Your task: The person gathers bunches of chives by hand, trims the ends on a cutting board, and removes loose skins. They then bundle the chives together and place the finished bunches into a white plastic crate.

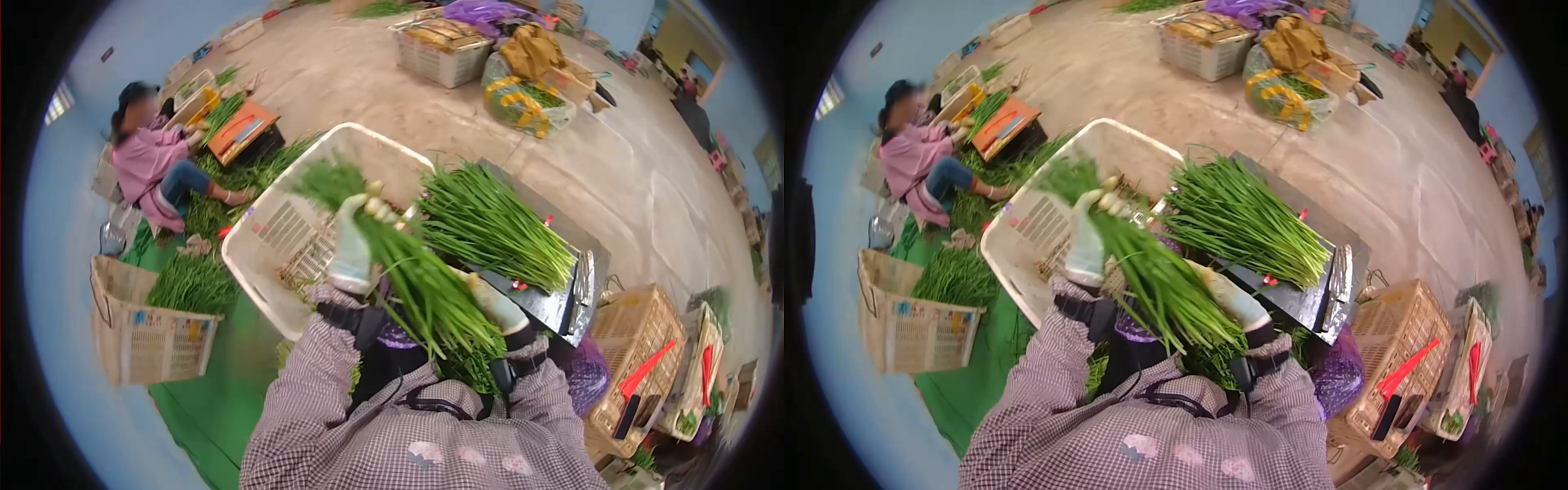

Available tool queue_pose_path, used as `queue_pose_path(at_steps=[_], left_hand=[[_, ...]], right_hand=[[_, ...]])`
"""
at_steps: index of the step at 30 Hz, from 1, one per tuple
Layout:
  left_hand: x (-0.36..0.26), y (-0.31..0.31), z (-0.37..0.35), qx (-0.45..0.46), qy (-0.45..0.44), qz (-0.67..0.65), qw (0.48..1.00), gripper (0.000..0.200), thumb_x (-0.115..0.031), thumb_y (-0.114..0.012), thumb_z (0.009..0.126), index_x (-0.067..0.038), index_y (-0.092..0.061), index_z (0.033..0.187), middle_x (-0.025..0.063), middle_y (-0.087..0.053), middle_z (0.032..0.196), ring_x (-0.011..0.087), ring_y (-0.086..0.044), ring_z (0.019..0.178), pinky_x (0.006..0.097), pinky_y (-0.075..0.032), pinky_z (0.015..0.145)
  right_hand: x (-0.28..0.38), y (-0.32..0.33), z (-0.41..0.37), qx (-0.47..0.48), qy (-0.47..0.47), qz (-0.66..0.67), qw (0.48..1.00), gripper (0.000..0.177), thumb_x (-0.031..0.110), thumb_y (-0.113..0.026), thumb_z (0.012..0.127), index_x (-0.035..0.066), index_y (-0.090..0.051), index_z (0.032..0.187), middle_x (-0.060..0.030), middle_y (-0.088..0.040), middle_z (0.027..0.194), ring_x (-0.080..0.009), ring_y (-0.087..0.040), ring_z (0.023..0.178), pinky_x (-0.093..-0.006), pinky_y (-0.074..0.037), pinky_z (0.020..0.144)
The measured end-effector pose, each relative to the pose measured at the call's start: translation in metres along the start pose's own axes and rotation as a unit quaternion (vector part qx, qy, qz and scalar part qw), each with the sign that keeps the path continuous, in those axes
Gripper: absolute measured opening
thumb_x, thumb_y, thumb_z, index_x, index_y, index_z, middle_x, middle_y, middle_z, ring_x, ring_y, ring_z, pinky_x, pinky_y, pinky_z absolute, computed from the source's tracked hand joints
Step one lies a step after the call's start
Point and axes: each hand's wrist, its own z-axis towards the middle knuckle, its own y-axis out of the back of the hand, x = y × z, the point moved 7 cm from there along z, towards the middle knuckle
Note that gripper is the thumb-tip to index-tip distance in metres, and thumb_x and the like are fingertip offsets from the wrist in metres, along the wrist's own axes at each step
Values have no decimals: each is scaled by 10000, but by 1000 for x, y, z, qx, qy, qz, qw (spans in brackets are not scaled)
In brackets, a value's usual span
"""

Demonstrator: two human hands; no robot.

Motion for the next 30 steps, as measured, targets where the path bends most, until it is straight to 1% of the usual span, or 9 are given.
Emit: queue_pose_path(at_steps=[3,13,15,17,18,22,25,28,30], left_hand=[[19,1,15,-94,-34,74,992,277,-207,-602,987,-16,-649,1183,-8,-586,811,150,-565,734,301,-517,706],[130,60,66,-290,-67,152,943,94,-136,-669,945,-81,-678,869,48,-658,845,192,-642,674,336,-585,624],[139,57,58,-302,-33,156,940,94,-134,-662,945,-79,-675,871,51,-662,854,197,-651,692,348,-590,633],[150,41,56,-255,7,110,961,83,-148,-669,948,-78,-677,904,53,-664,876,201,-666,739,379,-599,662],[152,36,57,-253,13,116,960,83,-148,-669,948,-78,-677,904,53,-664,876,201,-666,739,379,-599,662],[138,3,56,-167,5,172,971,96,-167,-651,977,-88,-698,951,48,-670,883,196,-669,821,363,-600,748],[130,2,56,-143,47,184,971,166,-5,-631,937,-53,-691,1083,58,-677,963,196,-671,886,346,-596,806],[112,-37,23,102,-163,581,791,627,265,-589,748,2,-588,1317,83,-657,1151,209,-663,999,348,-583,922],[115,-44,20,84,-107,534,834,563,228,-605,824,-3,-594,1338,106,-671,1217,221,-672,1035,345,-585,938]], right_hand=[[24,-35,-46,28,-33,281,959,971,637,-591,962,16,-273,1637,-110,-437,1625,-236,-458,1459,-395,-363,1233],[-49,-28,-119,-6,-22,175,984,1035,671,-658,939,73,-213,1657,-168,-419,1587,-344,-544,1373,-443,-518,1096],[-66,-21,-123,-79,-47,104,990,926,623,-657,963,21,-338,1591,-135,-596,1328,-252,-644,1138,-358,-550,933],[-52,-21,-122,-145,-26,66,987,810,594,-667,964,-20,-508,1468,-80,-711,1043,-138,-666,859,-269,-534,731],[-57,-12,-126,-123,-78,77,986,797,590,-694,946,-13,-543,1444,-103,-719,1107,-106,-642,801,-227,-517,650],[-36,7,-127,-123,32,145,981,756,532,-713,946,-12,-547,1444,-126,-744,1113,-66,-568,669,-183,-441,535],[-29,6,-133,-102,16,161,981,757,477,-701,971,-74,-509,1453,-102,-713,1008,-58,-498,625,-194,-390,533],[-31,1,-140,-88,1,210,974,717,433,-682,995,-95,-503,1445,-35,-639,858,-41,-447,580,-180,-348,515],[-22,-12,-150,-89,-5,258,962,661,383,-673,1010,-75,-510,1458,17,-565,784,-30,-416,551,-189,-319,498]])
